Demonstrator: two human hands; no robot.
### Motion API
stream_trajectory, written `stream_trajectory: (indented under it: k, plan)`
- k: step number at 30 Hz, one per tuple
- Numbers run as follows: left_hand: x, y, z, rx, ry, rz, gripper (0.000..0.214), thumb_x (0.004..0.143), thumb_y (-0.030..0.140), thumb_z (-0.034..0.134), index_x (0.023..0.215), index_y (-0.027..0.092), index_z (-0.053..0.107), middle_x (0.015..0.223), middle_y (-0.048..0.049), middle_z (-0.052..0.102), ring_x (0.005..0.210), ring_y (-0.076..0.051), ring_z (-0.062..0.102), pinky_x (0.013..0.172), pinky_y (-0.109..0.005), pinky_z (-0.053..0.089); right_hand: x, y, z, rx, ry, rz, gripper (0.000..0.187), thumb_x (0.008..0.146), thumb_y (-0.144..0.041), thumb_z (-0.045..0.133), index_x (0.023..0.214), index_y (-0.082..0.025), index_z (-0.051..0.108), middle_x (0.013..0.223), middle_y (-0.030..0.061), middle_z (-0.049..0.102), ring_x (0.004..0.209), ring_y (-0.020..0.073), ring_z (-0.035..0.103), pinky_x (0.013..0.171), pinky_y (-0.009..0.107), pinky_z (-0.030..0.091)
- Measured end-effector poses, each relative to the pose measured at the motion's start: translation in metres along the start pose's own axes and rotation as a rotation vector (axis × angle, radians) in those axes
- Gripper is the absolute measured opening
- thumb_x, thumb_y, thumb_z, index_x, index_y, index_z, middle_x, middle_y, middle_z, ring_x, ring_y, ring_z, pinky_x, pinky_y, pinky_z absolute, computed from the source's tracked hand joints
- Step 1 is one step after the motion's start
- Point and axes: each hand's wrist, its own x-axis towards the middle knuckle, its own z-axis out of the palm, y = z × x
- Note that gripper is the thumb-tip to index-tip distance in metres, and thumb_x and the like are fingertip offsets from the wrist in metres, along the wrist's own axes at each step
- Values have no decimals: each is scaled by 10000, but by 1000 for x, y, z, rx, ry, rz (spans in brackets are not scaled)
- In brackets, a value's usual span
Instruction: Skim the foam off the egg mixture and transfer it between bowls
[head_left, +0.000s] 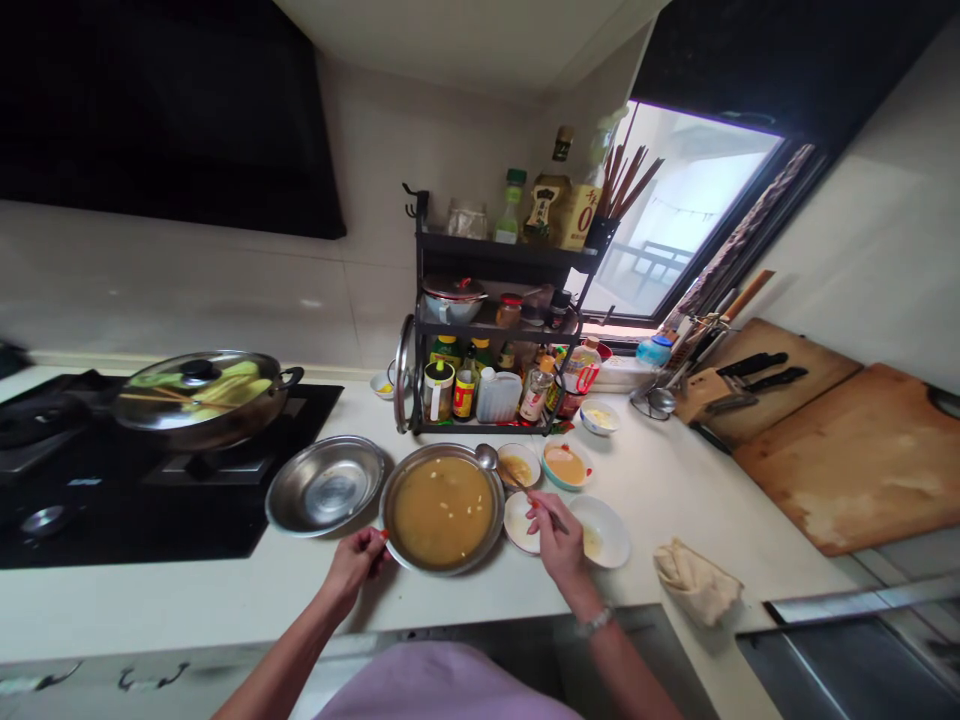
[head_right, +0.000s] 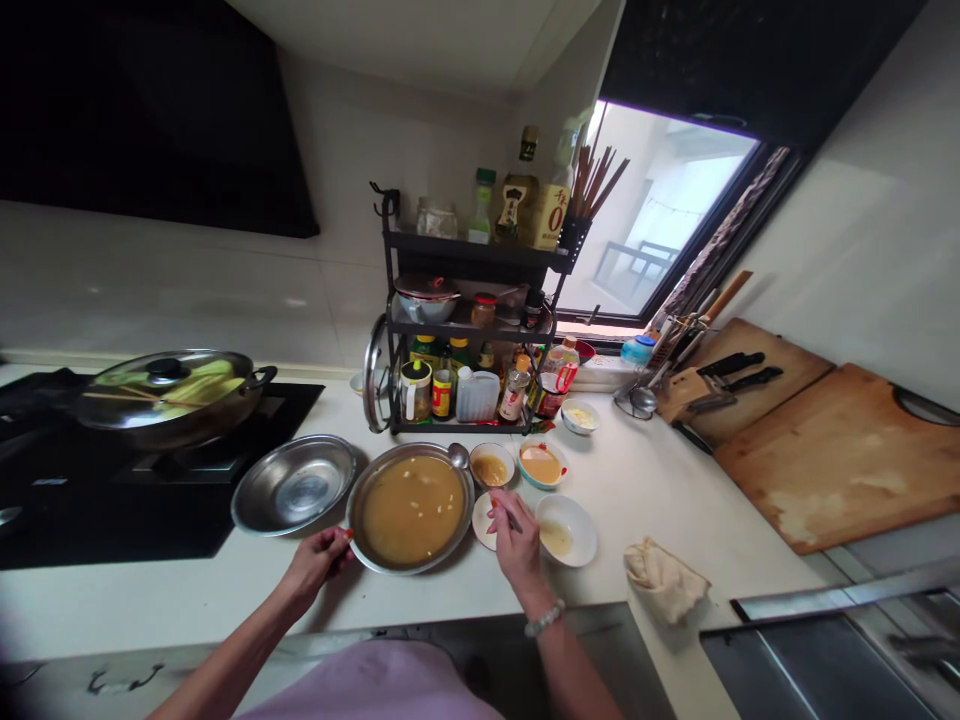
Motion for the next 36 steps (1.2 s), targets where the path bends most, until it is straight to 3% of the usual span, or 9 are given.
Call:
stream_trajectory:
  k: [9, 13, 19, 36]
  plan:
    - [-3, 5, 2, -4, 14, -6, 437, 514, 567, 700, 534, 182, 492, 463, 20, 532, 391, -80, 409, 402, -209, 299, -2, 14, 52, 97, -81, 189, 309, 838, -436, 521, 959, -204, 685, 743, 48, 665, 502, 135, 561, 489, 259, 492]
    - [-4, 6, 3, -13, 19, -3, 456, 501, 581, 704, 521, 186, 477, 452, 22, 527, 383, -78, 400, 398, -210, 294, -1, 22, 63, 189, -4, 326, 376, 804, -513, 545, 935, -181, 661, 604, 23, 636, 475, 156, 567, 470, 268, 476]
    - [-3, 4, 2, -7, 14, -8, 448, 514, 582, 692, 531, 185, 484, 460, 21, 532, 388, -78, 399, 401, -210, 289, 2, 17, 53, 321, 134, 458, 364, 742, -499, 607, 900, -172, 632, 639, 43, 667, 497, 170, 583, 436, 262, 448]
    - [-2, 2, 2, -20, 7, -3, 430, 525, 561, 698, 535, 183, 492, 456, 25, 538, 383, -76, 410, 390, -205, 309, 9, -4, 7, 386, 313, 481, 345, 677, -456, 689, 801, -142, 616, 558, 36, 642, 466, 150, 556, 410, 241, 403]
